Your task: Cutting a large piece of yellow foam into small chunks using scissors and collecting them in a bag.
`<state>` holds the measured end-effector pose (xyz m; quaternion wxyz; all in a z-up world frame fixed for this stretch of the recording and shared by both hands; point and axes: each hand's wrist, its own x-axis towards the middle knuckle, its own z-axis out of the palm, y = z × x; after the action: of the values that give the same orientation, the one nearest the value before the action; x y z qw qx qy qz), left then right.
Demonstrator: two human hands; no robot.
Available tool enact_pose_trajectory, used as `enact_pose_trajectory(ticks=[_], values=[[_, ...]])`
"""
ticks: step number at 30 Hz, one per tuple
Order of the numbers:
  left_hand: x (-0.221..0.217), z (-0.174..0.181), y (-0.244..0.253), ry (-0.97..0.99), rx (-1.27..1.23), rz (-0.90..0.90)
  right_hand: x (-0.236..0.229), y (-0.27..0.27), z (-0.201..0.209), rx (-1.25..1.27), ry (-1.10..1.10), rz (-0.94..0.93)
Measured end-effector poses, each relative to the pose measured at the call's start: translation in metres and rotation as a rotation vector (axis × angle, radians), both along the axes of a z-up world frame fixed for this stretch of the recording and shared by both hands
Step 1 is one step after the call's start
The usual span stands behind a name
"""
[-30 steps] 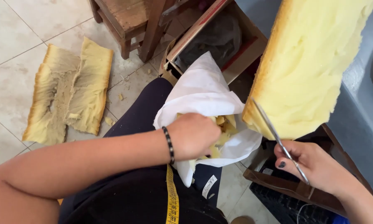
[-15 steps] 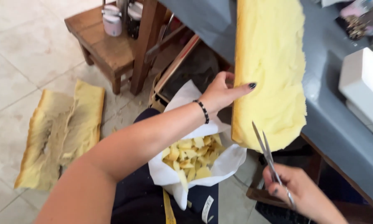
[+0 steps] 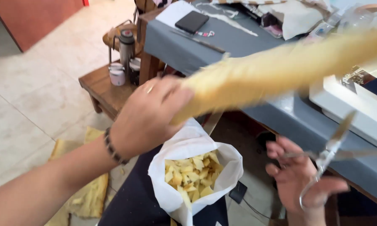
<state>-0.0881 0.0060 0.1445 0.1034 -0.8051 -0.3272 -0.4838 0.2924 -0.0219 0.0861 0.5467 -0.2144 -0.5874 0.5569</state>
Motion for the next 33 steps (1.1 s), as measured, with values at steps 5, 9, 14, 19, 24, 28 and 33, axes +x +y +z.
enact_pose_trajectory(ticks=[5, 9, 14, 19, 24, 28, 33], values=[[-0.045, -0.021, -0.048, 0.505, 0.467, 0.474, -0.057, 0.015, 0.010, -0.473, 0.324, -0.325], [-0.094, -0.086, -0.055, 0.548, 0.514, 0.526, -0.079, 0.018, -0.034, -0.511, 0.307, -0.249], [-0.136, -0.144, -0.075, 0.044, 0.252, 0.920, -0.121, 0.009, -0.052, -0.753, 0.336, -0.223], [-0.097, -0.174, -0.084, -0.936, -0.478, 0.309, -0.144, 0.001, -0.064, -0.731, 0.419, -0.112], [-0.035, -0.175, -0.082, -1.161, -0.849, -0.906, -0.155, -0.011, -0.073, -0.678, 0.296, -0.112], [-0.002, -0.196, -0.071, -1.569, -0.879, -1.042, -0.160, -0.032, -0.085, -0.596, 0.120, -0.166], [-0.007, -0.165, -0.065, -1.508, -0.874, -0.778, -0.103, -0.037, -0.090, -0.398, -0.416, -0.199]])
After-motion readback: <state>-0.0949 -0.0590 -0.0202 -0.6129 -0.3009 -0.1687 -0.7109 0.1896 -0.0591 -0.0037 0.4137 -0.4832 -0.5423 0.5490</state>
